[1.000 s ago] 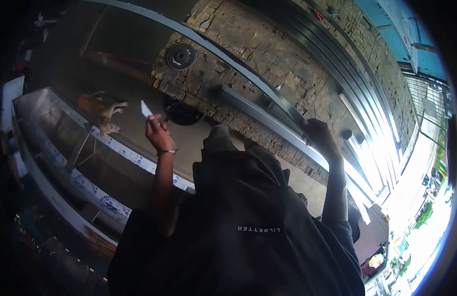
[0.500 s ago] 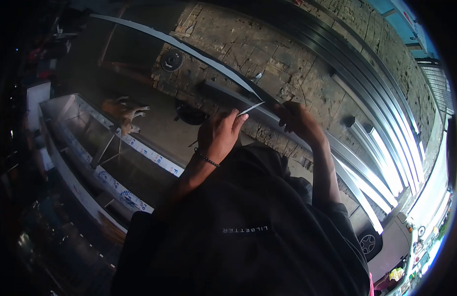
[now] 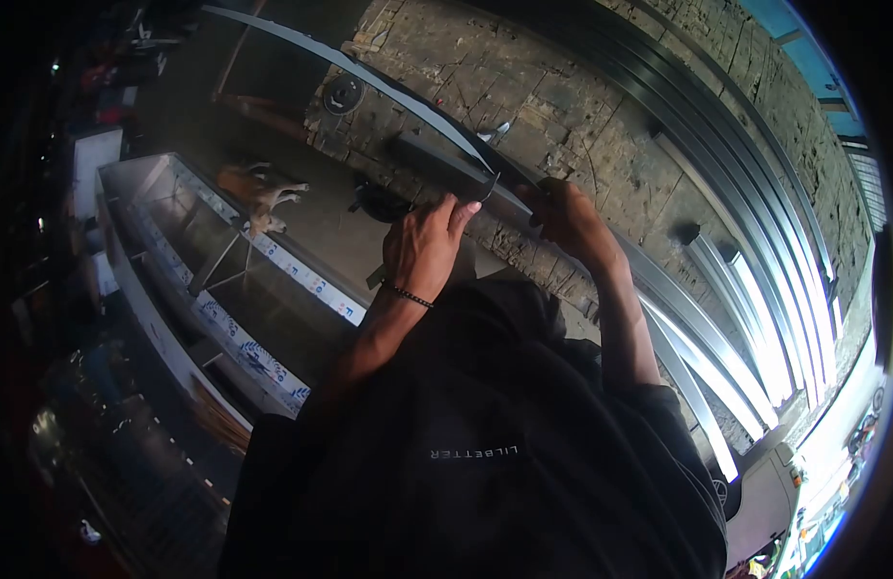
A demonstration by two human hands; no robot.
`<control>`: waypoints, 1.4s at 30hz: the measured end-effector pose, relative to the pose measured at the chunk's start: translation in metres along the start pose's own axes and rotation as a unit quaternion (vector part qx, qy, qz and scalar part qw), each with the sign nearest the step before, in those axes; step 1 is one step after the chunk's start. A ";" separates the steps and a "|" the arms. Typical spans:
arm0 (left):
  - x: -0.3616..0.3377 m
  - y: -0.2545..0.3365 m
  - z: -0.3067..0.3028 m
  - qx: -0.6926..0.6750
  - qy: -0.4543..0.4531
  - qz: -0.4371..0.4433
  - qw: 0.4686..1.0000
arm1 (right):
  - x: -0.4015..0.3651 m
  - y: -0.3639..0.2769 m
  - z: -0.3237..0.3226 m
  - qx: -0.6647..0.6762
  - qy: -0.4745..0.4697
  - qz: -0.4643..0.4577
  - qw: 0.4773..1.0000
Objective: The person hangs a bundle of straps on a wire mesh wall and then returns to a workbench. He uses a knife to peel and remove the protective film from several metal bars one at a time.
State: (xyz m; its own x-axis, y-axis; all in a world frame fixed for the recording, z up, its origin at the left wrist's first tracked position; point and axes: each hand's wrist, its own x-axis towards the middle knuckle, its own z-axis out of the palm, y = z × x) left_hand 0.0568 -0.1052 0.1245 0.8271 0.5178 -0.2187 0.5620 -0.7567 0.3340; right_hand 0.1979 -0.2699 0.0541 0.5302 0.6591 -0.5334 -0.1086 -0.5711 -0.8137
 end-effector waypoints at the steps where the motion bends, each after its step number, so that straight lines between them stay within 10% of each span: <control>1: 0.000 0.000 0.001 0.000 0.001 -0.001 1.000 | 0.000 0.000 0.000 0.010 -0.001 0.003 1.000; 42: 0.004 -0.024 0.001 -0.019 0.025 0.026 0.999 | -0.006 -0.016 -0.001 0.022 -0.028 0.013 0.999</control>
State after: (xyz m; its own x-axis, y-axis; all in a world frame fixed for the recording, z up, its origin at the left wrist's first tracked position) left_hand 0.0467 -0.0853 0.1148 0.8535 0.4976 -0.1547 0.5164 -0.7681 0.3786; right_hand 0.1975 -0.2657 0.0702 0.4794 0.6711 -0.5655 -0.1591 -0.5673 -0.8080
